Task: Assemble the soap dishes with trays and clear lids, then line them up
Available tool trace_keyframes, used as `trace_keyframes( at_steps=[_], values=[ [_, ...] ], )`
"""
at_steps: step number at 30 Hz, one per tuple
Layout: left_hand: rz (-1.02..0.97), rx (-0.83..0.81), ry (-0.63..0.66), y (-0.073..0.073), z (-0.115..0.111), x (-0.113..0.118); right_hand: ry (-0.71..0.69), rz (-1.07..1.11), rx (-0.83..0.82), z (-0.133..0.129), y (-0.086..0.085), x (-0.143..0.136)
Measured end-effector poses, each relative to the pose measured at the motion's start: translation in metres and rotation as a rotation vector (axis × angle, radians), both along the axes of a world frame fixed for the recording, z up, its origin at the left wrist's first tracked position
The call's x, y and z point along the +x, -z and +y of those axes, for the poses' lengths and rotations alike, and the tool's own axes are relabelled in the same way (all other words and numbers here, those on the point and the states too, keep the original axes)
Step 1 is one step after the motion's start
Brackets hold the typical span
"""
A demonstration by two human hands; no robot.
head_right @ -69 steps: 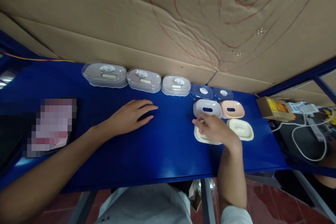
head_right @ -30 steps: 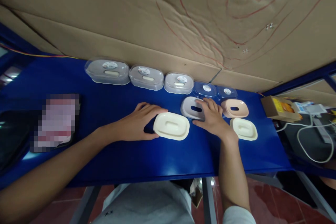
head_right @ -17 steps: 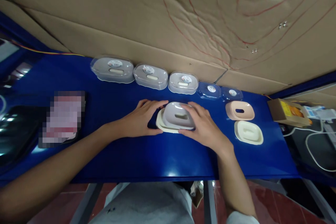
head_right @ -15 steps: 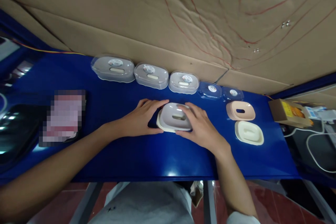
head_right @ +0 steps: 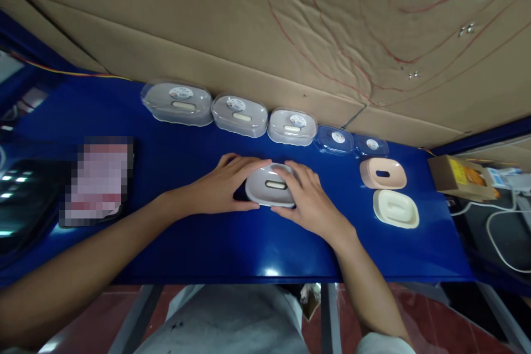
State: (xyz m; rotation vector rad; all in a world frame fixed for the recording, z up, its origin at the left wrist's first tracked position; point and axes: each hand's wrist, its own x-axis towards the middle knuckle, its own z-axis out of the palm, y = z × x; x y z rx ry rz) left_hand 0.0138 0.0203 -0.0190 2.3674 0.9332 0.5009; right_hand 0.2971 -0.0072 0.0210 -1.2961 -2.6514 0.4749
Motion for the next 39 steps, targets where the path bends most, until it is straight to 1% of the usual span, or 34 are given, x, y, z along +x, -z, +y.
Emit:
trace_keyframes(
  at_steps=[5, 9, 14, 22, 24, 27, 30, 36, 39],
  values=[
    [0.022, 0.043, -0.001, 0.0, 0.0, 0.0, -0.021, 0.018, 0.074, 0.001, 0.002, -0.005],
    [0.025, 0.074, -0.013, 0.0, -0.001, 0.001, -0.037, 0.037, 0.147, 0.004, 0.008, -0.011],
    [0.048, 0.116, -0.042, 0.001, 0.0, -0.002, -0.046, 0.05, 0.131, 0.008, 0.015, -0.013],
    [0.067, 0.114, -0.042, 0.001, 0.003, -0.006, -0.058, 0.033, 0.155, 0.007, 0.017, -0.015],
    [0.065, 0.108, -0.042, 0.002, 0.004, -0.006, -0.071, 0.046, 0.186, 0.008, 0.019, -0.014],
    [0.08, 0.116, -0.048, 0.002, 0.006, -0.007, -0.097, 0.077, 0.275, 0.012, 0.026, -0.013],
    [0.085, 0.14, -0.057, 0.004, 0.007, -0.008, -0.095, 0.07, 0.333, 0.016, 0.031, -0.014],
    [0.11, 0.2, -0.134, 0.006, 0.009, -0.01, -0.063, 0.029, 0.29, 0.017, 0.034, -0.021],
    [0.123, 0.226, -0.139, 0.007, 0.009, -0.011, -0.077, 0.05, 0.315, 0.018, 0.036, -0.02]
  ],
)
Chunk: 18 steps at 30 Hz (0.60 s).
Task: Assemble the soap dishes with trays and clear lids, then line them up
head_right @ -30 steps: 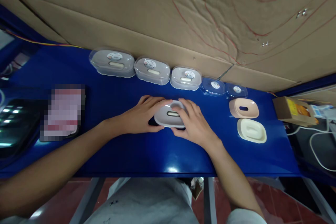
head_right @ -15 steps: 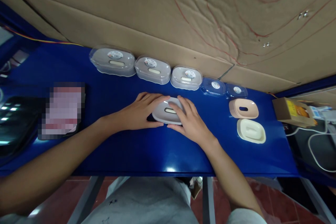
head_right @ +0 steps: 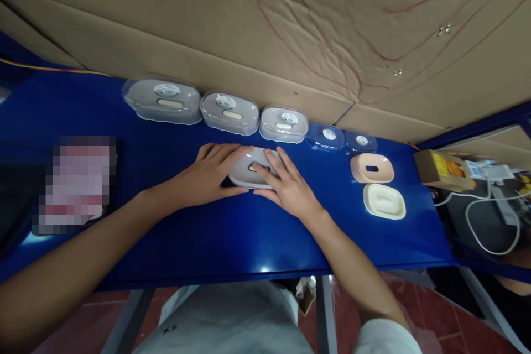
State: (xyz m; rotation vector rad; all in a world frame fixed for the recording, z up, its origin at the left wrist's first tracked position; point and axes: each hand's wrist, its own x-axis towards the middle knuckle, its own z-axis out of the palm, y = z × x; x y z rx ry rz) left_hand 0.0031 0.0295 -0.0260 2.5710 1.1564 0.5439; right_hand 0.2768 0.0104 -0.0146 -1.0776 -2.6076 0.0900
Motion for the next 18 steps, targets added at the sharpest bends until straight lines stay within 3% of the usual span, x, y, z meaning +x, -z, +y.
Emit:
trace_keyframes(
  at_steps=[9, 13, 18],
  values=[
    [0.03, 0.041, 0.001, 0.0022, 0.0011, -0.0008, -0.039, 0.047, -0.029, 0.0042, 0.0028, 0.0041],
    [0.052, 0.025, 0.0, 0.0004, 0.0004, -0.0006, -0.115, 0.101, -0.128, 0.0075, 0.003, 0.0074],
    [0.081, 0.0, 0.008, -0.0021, -0.0006, -0.002, -0.11, 0.11, -0.181, 0.0059, 0.0012, 0.0073]
  ],
)
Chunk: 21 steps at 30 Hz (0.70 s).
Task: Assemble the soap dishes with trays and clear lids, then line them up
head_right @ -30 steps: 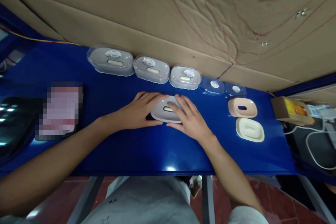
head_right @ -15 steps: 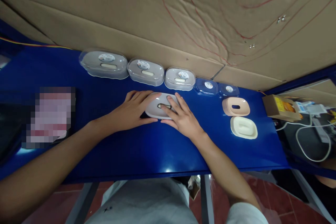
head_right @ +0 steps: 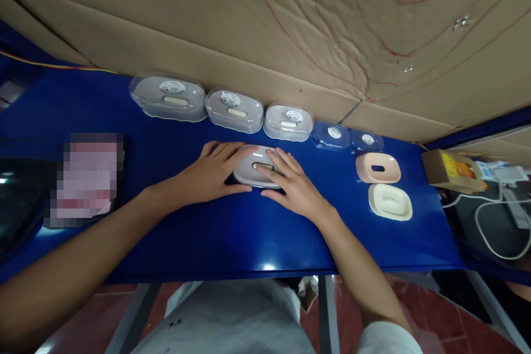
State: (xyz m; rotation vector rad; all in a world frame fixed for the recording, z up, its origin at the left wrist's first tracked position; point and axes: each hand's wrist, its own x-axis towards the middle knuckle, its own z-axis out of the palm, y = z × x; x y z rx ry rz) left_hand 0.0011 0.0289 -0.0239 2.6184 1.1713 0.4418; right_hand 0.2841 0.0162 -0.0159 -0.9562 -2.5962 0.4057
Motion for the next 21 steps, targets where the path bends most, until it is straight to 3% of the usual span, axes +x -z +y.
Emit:
trace_keyframes(
  at_steps=[3, 6, 8, 10, 14, 18, 21],
  values=[
    [0.011, -0.019, 0.003, -0.003, -0.001, 0.0, 0.074, 0.115, 0.046, 0.008, -0.005, 0.014],
    [0.004, -0.031, 0.008, -0.007, -0.002, 0.001, 0.438, 0.227, 0.174, 0.029, -0.007, 0.047],
    [-0.01, -0.036, 0.018, -0.009, -0.003, 0.001, 0.696, 0.135, 0.225, 0.043, -0.004, 0.072],
    [-0.019, -0.037, 0.023, -0.009, -0.003, 0.002, 0.827, -0.052, 0.188, 0.054, 0.001, 0.091],
    [-0.032, -0.038, 0.033, -0.008, -0.003, 0.002, 0.858, -0.254, 0.148, 0.053, 0.002, 0.102],
    [-0.033, -0.064, 0.047, -0.01, -0.002, 0.001, 0.836, -0.23, 0.172, 0.041, -0.007, 0.099],
    [-0.035, -0.083, 0.049, -0.011, -0.002, 0.0, 0.758, -0.194, 0.054, 0.038, -0.012, 0.102]
  ],
)
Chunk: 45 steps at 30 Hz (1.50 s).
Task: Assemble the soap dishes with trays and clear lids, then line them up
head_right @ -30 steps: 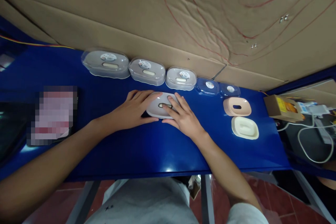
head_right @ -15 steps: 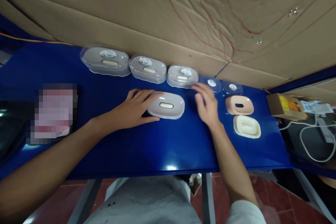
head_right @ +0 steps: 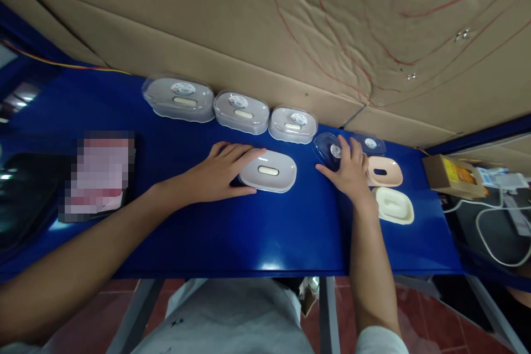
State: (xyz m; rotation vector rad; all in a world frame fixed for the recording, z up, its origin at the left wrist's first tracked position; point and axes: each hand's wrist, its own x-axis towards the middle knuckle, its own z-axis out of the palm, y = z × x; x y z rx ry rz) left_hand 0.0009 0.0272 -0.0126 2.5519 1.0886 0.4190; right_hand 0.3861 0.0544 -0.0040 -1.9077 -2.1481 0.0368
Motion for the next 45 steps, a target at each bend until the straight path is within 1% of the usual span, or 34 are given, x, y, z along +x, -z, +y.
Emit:
trace_keyframes(
  at_steps=[2, 3, 6, 8, 10, 13, 16, 19, 21, 27, 33, 40, 42, 45],
  values=[
    [-0.008, -0.009, -0.001, -0.001, 0.0, -0.001, -0.031, 0.058, -0.069, -0.001, -0.004, 0.002],
    [-0.01, -0.017, -0.002, -0.001, 0.001, -0.001, -0.042, 0.081, -0.079, -0.002, -0.008, 0.002],
    [-0.015, -0.058, -0.016, 0.0, 0.001, 0.0, -0.107, 0.137, -0.05, -0.012, -0.024, -0.007],
    [-0.02, -0.088, -0.027, 0.002, 0.001, 0.002, -0.228, 0.196, -0.056, -0.024, -0.035, -0.021],
    [-0.023, -0.111, -0.043, 0.004, 0.001, 0.005, -0.363, 0.258, -0.08, -0.038, -0.043, -0.041],
    [-0.025, -0.117, -0.059, 0.009, 0.001, 0.008, -0.502, 0.272, -0.111, -0.054, -0.044, -0.071],
    [-0.034, -0.111, -0.05, 0.012, 0.002, 0.008, -0.569, 0.187, -0.115, -0.061, -0.034, -0.091],
    [-0.045, -0.112, -0.044, 0.013, 0.003, 0.007, -0.596, 0.136, -0.09, -0.061, -0.023, -0.098],
    [-0.046, -0.108, -0.039, 0.012, 0.002, 0.007, -0.604, 0.133, -0.085, -0.06, -0.019, -0.097],
    [-0.074, -0.096, -0.034, 0.011, 0.002, 0.006, -0.621, 0.176, -0.13, -0.058, -0.019, -0.098],
    [-0.076, -0.079, -0.03, 0.013, 0.002, 0.005, -0.625, 0.187, -0.101, -0.056, -0.017, -0.099],
    [-0.047, -0.073, -0.035, 0.013, 0.002, 0.005, -0.613, 0.197, -0.079, -0.055, -0.01, -0.104],
    [-0.039, -0.068, -0.031, 0.013, 0.002, 0.005, -0.606, 0.192, -0.084, -0.054, -0.011, -0.105],
    [-0.023, -0.03, -0.017, 0.013, 0.001, 0.005, -0.604, 0.16, -0.137, -0.052, -0.022, -0.098]
  ],
)
